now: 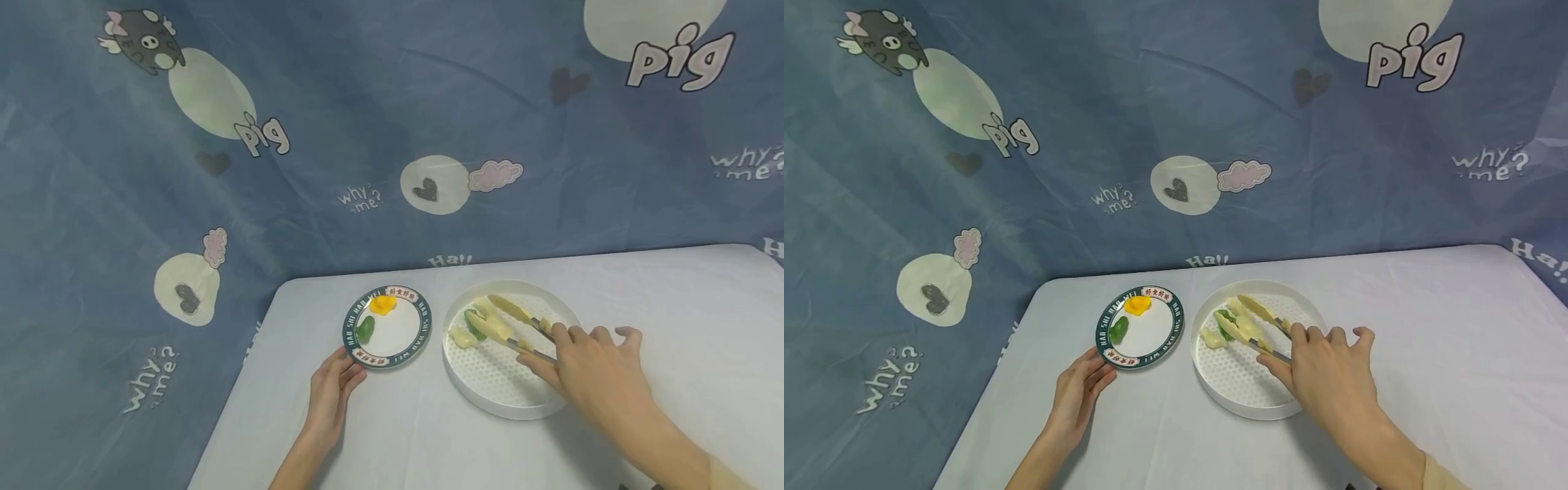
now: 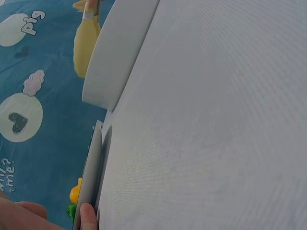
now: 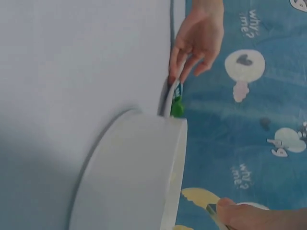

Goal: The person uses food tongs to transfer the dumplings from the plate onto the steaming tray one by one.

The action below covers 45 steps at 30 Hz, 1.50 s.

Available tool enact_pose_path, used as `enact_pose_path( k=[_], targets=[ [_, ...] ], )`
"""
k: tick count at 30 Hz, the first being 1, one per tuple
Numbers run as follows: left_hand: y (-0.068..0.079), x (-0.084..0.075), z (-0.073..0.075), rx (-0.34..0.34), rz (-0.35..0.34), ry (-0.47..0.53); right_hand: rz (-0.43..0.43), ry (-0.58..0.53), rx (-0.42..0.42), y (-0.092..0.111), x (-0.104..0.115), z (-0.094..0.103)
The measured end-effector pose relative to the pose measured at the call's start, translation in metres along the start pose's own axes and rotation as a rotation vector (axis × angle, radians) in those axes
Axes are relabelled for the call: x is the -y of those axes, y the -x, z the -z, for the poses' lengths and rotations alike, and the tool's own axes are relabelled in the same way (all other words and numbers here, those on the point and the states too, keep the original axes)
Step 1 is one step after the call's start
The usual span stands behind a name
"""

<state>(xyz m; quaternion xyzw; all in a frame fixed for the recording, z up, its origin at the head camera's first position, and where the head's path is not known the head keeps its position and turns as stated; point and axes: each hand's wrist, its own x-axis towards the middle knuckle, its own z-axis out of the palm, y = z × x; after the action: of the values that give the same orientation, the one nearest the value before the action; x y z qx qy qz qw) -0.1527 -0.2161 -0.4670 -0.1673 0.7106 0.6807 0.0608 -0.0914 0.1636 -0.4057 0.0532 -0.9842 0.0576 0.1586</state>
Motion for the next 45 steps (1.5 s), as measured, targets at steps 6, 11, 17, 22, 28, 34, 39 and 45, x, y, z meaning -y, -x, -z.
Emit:
enact_pose_path(
  k=[6, 11, 17, 22, 28, 34, 39, 45],
  targets=[
    [0.001, 0.001, 0.000, 0.005, 0.004, -0.001, 0.032, -0.017, 0.058, -0.010, 0.021, -0.001],
    [0.000, 0.001, 0.000, 0.010, -0.001, 0.010, 0.066, -0.021, 0.054, -0.020, 0.038, 0.001],
    [0.000, 0.000, 0.000, 0.005, -0.006, 0.002, 0.099, -0.040, 0.070, -0.029, 0.060, -0.002],
    [0.000, 0.000, 0.001, 0.006, -0.011, 0.001, 0.119, -0.048, 0.109, -0.036, 0.079, -0.008],
    [0.001, 0.000, 0.001, 0.009, -0.023, 0.002, 0.175, -0.041, 0.112, -0.043, 0.102, -0.020],
    [0.002, 0.002, 0.000, 0.010, -0.027, -0.001, 0.203, -0.031, 0.102, -0.050, 0.122, -0.036],
    [0.001, 0.002, 0.000, 0.011, -0.020, -0.003, 0.197, -0.049, 0.104, -0.057, 0.134, -0.044],
    [0.000, 0.002, 0.001, 0.016, -0.024, 0.009, 0.192, -0.022, 0.113, -0.068, 0.144, -0.050]
  ],
)
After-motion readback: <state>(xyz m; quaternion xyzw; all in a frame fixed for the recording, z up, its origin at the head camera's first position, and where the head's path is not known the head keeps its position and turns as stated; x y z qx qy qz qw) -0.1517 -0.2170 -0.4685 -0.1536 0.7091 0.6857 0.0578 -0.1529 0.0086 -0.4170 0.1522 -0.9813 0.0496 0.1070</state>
